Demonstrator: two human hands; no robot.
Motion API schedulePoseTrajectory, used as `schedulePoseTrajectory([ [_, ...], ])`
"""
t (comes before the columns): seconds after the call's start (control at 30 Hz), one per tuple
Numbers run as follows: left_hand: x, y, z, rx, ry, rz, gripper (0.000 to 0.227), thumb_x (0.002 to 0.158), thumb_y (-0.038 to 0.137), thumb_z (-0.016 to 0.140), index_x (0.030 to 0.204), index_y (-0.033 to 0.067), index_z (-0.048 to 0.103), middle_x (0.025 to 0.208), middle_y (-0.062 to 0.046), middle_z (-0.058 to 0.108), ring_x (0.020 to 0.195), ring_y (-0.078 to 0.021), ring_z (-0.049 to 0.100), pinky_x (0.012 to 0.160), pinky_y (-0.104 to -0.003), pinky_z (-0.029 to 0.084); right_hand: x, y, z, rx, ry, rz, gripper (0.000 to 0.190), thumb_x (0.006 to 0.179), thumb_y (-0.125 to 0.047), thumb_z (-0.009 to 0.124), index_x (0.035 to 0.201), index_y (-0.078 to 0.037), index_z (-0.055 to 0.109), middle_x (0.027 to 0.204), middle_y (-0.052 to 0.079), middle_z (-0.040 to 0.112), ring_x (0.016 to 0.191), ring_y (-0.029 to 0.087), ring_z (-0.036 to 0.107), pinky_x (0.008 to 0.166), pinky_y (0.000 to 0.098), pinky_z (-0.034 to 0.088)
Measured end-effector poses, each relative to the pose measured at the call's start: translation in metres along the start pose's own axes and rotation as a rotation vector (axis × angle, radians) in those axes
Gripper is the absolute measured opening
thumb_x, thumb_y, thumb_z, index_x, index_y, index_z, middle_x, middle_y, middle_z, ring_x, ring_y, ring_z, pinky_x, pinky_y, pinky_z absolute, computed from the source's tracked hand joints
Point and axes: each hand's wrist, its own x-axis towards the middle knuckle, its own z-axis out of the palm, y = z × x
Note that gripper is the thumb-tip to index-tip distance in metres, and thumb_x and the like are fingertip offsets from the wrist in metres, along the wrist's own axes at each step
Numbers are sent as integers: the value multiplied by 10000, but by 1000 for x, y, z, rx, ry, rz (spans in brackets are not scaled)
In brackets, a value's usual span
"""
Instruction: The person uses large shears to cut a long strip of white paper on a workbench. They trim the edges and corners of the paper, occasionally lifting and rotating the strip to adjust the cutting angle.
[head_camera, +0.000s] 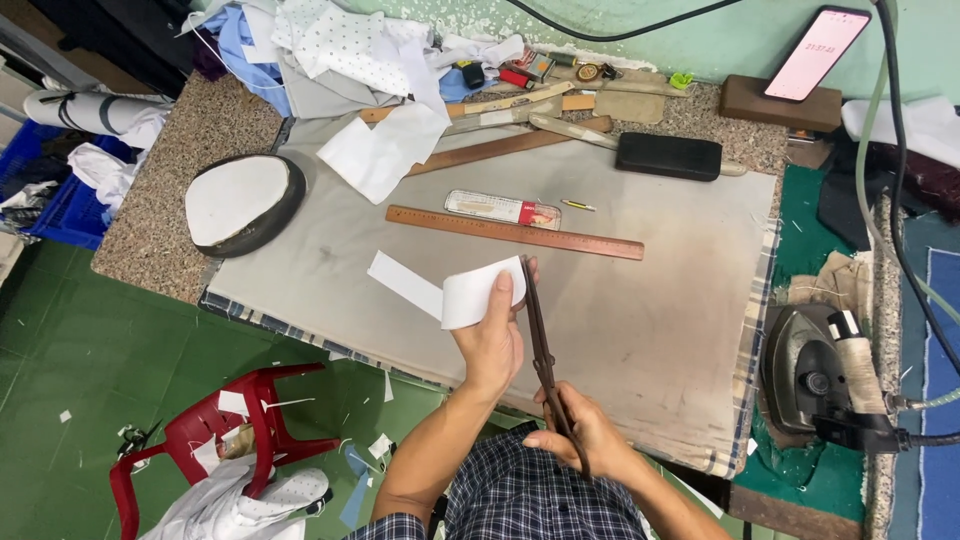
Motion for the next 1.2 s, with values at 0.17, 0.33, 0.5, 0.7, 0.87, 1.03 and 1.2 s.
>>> schedulePoseTrajectory([
  [0.17,3,5,-3,38,-21,-2,288,950,95,694,1140,-120,672,1061,-260,740,982,-350,750,911,-447,651,0,-7,1,-77,-9,-23,488,941,-388,737,1262,-65,562,583,-66,355,457,75,350,471,262,350],
  [0.33,5,4,-11,35,-3,37,310,936,84,716,1180,-90,637,1098,-281,734,989,-362,759,935,-447,642,2,-24,-2,-17,-149,-94,526,988,-508,617,1224,-57,489,563,-102,308,461,43,281,493,268,339],
  [0.5,2,12,-6,63,13,56,274,947,100,703,1119,-111,682,1054,-262,752,962,-331,757,890,-420,651,7,-33,-3,-228,-90,-123,614,947,-664,514,1124,-75,520,529,-100,359,433,62,359,460,275,416],
  [0.7,2,11,-3,12,62,66,247,931,69,713,1077,-126,671,998,-261,737,950,-358,757,918,-473,650,7,-31,-1,-215,-67,-148,533,985,-553,557,1115,-36,535,456,-123,371,363,37,400,446,237,450],
  [0.87,0,9,-4,44,61,84,246,941,83,704,1080,-117,673,1003,-271,746,940,-349,761,897,-461,657,6,-35,0,-211,-63,-166,401,1028,-432,561,1113,-41,521,470,-121,349,372,36,366,434,236,404],
  [1.03,0,8,-7,52,60,113,248,947,77,697,1085,-129,680,1025,-277,747,948,-350,761,913,-463,654,6,-36,1,-239,-69,-126,362,1040,-413,537,1102,-57,526,463,-126,354,377,37,370,448,238,424],
  [1.2,-1,10,-9,51,53,139,243,952,75,693,1091,-123,676,1025,-266,745,958,-350,760,936,-478,647,6,-32,2,-278,-59,-110,300,1037,-358,564,1091,-64,529,447,-120,412,357,37,412,460,233,490],
])
